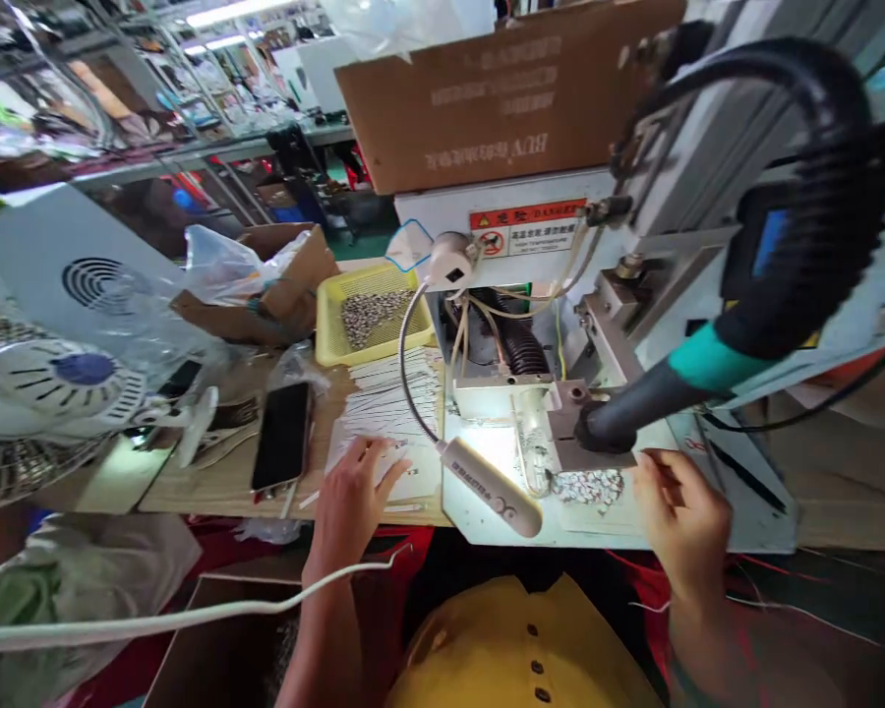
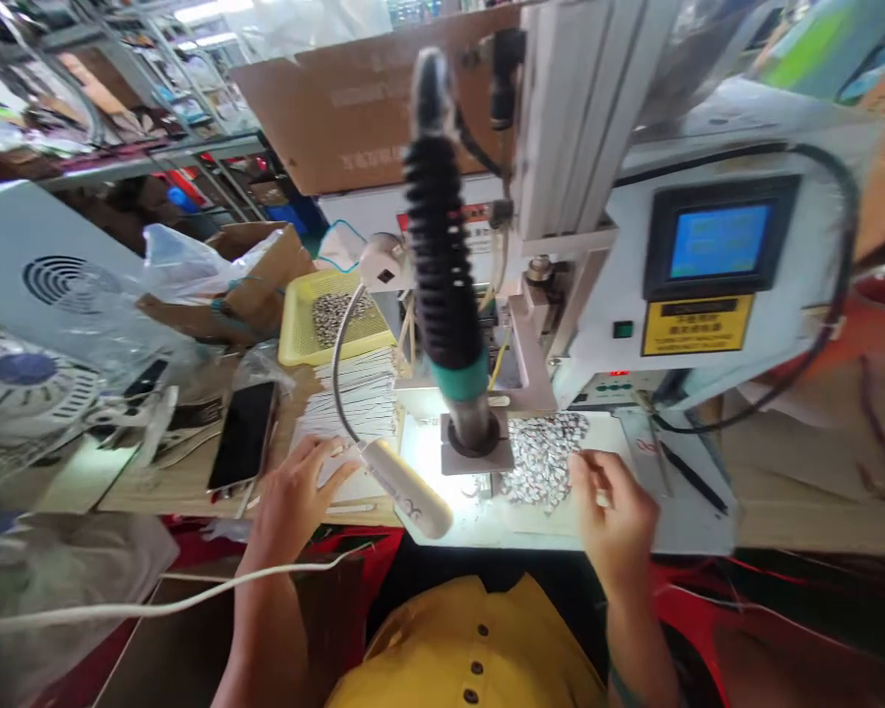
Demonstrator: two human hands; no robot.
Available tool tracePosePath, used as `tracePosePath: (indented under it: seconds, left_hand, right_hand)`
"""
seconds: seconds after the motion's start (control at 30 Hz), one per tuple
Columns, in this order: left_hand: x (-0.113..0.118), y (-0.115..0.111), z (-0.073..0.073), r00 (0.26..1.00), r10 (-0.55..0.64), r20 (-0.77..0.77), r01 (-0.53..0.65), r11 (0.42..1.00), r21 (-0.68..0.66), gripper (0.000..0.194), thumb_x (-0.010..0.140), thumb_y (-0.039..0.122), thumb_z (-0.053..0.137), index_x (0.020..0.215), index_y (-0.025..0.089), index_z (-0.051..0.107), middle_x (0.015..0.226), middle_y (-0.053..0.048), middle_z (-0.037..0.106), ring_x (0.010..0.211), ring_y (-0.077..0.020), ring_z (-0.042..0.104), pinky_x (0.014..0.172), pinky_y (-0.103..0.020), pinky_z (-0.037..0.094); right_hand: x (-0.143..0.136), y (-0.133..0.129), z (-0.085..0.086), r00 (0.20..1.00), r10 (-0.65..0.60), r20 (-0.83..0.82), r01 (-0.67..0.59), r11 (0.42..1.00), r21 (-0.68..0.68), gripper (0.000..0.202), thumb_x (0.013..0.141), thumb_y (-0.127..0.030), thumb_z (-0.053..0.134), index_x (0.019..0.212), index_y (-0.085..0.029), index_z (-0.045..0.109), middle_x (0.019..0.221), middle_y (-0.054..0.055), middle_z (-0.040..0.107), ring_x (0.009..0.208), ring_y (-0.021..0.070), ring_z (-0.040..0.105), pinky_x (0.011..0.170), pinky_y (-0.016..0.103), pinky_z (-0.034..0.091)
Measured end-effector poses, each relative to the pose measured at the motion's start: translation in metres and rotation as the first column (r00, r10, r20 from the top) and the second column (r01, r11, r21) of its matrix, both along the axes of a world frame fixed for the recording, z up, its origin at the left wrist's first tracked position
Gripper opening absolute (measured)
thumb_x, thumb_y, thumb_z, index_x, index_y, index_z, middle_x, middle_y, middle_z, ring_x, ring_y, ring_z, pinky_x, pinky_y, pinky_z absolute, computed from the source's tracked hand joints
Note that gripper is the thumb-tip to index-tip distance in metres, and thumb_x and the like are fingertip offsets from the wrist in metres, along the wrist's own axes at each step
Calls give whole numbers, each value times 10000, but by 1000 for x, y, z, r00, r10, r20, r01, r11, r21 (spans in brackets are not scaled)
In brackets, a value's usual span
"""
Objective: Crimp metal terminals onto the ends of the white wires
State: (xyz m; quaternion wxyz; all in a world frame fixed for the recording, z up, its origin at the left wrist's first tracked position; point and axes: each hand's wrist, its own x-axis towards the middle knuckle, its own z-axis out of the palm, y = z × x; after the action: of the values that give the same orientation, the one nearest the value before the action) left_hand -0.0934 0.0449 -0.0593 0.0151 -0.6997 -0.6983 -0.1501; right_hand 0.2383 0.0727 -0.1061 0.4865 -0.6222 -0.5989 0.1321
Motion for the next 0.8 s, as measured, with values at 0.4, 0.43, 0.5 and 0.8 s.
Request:
tracePosePath:
  seconds: [0.4, 0.43, 0.5, 0.8]
  left_hand:
    - [-41, 13, -21, 996, -40, -75, 26, 983, -184, 132, 882, 207, 508, 935, 191, 628, 900, -54, 650, 862, -222, 618, 755, -318, 474]
    - [-45, 15, -19, 996, -46, -75, 34, 986, -164, 134, 884, 205, 504, 934, 191, 627, 897, -54, 645, 861, -221, 615, 756, -319, 472]
    - [-50, 20, -19, 996, -51, -79, 41, 992, -122, 138, 885, 202, 500, 943, 192, 624, 904, -56, 638, 877, -224, 609, 765, -322, 470]
    - [-50, 17, -25, 999, -41, -22, 43, 994, 99, 193, 921, 279, 446, 975, 189, 607, 951, -67, 604, 870, -194, 617, 758, -302, 491]
  right_hand:
    - [3, 6, -13, 983, 9, 186, -39, 986, 159, 220, 889, -333, 536, 774, -161, 611, 552, 24, 635, 474, 141, 605, 486, 210, 431]
    - [4, 5, -13, 984, 11, 178, -39, 988, 152, 220, 890, -333, 535, 774, -162, 611, 552, 24, 636, 475, 142, 607, 490, 211, 435]
    - [5, 5, -15, 986, 11, 168, -35, 990, 139, 220, 890, -337, 535, 774, -165, 610, 548, 22, 635, 478, 145, 609, 495, 213, 438]
    - [7, 5, -19, 988, 31, 150, -51, 990, 132, 201, 883, -325, 550, 778, -164, 610, 560, 20, 636, 492, 142, 610, 510, 213, 442]
